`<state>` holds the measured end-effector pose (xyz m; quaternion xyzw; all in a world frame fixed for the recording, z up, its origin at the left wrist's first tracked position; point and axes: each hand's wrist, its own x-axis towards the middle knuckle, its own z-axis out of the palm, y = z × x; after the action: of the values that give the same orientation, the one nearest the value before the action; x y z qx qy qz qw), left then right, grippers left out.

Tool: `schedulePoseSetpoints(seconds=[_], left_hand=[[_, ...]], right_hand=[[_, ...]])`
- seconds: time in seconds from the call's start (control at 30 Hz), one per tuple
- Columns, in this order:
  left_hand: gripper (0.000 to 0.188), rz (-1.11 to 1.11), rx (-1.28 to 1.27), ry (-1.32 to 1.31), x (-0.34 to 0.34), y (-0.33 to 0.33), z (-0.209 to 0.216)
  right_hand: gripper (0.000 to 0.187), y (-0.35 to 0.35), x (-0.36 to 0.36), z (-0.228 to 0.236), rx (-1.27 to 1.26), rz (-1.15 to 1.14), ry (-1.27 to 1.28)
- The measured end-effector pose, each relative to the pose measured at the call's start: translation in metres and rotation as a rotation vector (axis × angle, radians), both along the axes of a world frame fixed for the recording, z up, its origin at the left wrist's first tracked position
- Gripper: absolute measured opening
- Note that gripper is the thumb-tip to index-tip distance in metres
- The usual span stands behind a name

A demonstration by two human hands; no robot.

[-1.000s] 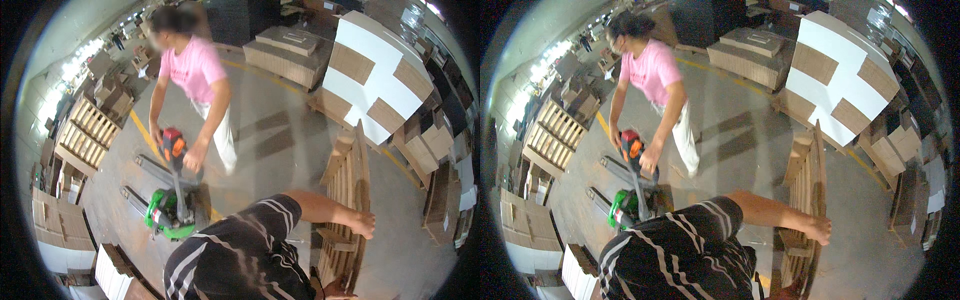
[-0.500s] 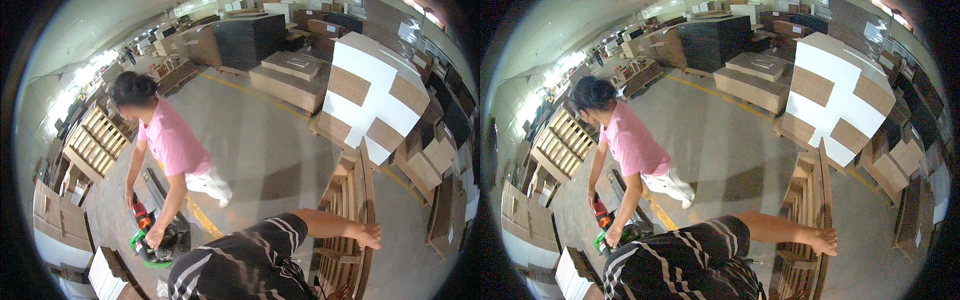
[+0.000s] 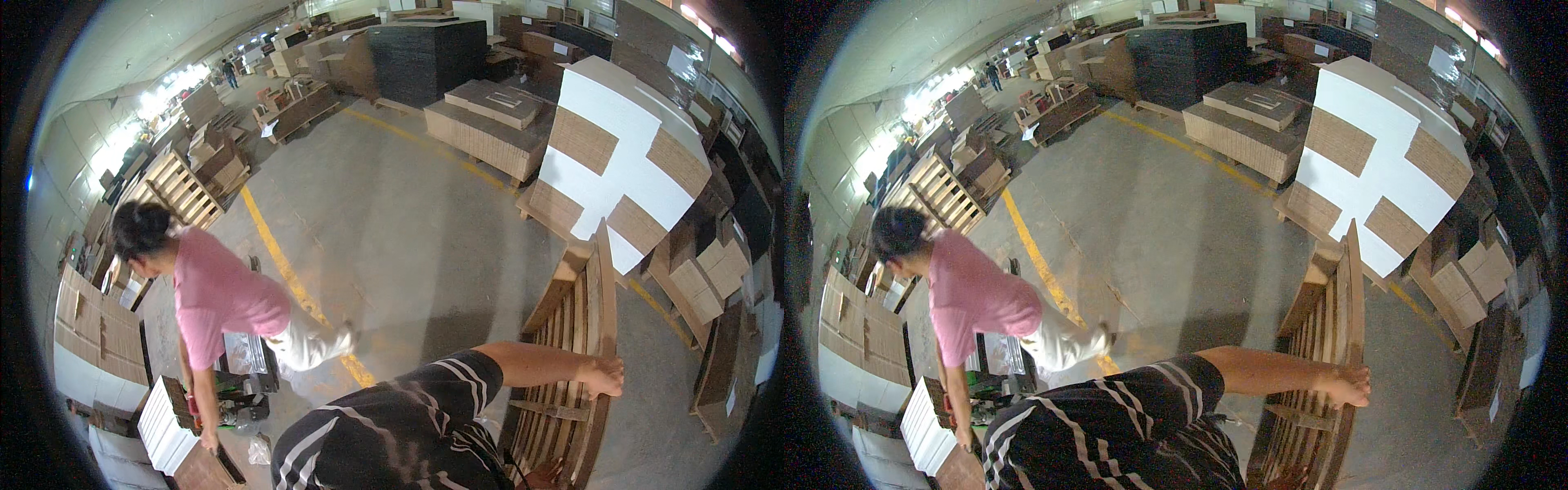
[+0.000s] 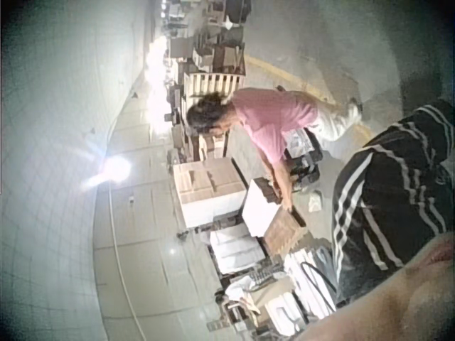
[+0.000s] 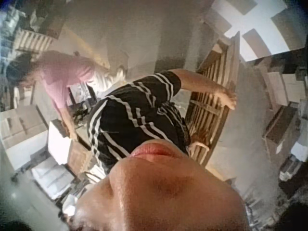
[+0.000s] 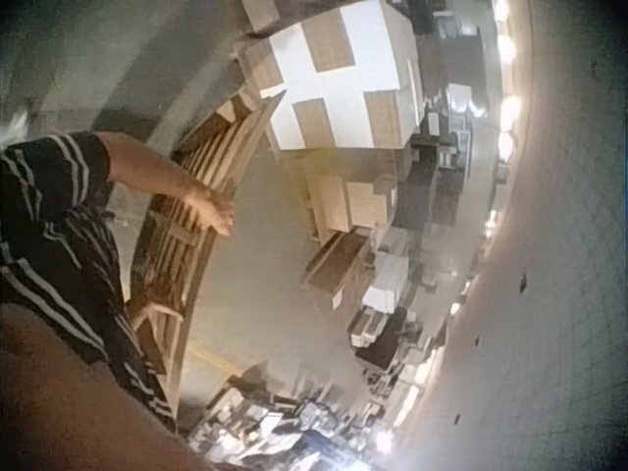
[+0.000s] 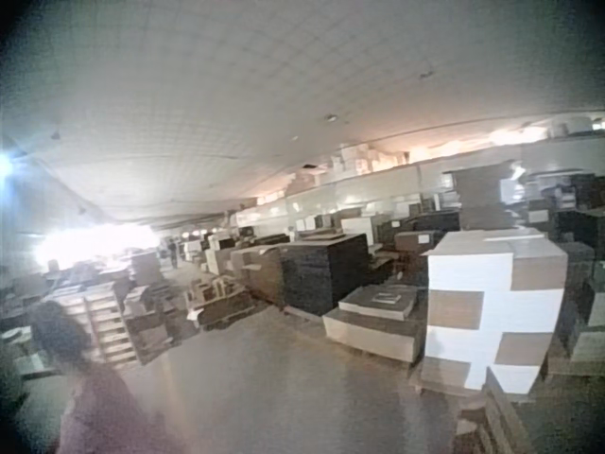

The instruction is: The person walks through a warehouse and picks up a large flat board from the floor, then carries it to a wooden pallet and places it on top. The person repeats this process with another board.

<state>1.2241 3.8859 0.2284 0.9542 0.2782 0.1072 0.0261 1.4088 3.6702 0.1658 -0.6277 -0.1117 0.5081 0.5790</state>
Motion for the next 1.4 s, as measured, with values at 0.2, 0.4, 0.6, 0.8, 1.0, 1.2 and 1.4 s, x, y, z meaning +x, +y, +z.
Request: schedulePoseSetpoints(seconds=[0.2,0.4,0.6,0.8,1.0,1.2,1.4], left_hand=[[0.04,0.045,0.029,0.043,0.003,0.0,0.006],[0.04,0.009,0.058,-0.047,0.006,0.001,0.005],[0.041,0.038,0.067,-0.001,0.012,0.006,0.002],[0.041,0.086,0.036,0.071,0.02,0.011,0.003],[0.044,0.058,0.104,0.03,0.025,0.019,-0.001],[0.042,0.044,0.073,0.052,0.027,0.02,0.008],[0.039,0.033,0.015,0.089,0.029,0.022,0.01]], right_hand=[[0.078,-0.001,-0.006,0.003,-0.022,0.016,0.034],[0.075,-0.003,-0.018,0.005,-0.063,0.034,0.084],[0.067,0.013,0.016,-0.041,-0.03,0.343,0.181],[0.07,0.04,0.092,-0.12,0.176,0.65,-0.193],[0.065,0.062,0.052,-0.067,-0.191,0.495,-0.062],[0.051,0.058,0.011,-0.025,-0.134,0.426,0.052],[0.055,0.058,-0.013,-0.006,-0.199,0.267,-0.119]])
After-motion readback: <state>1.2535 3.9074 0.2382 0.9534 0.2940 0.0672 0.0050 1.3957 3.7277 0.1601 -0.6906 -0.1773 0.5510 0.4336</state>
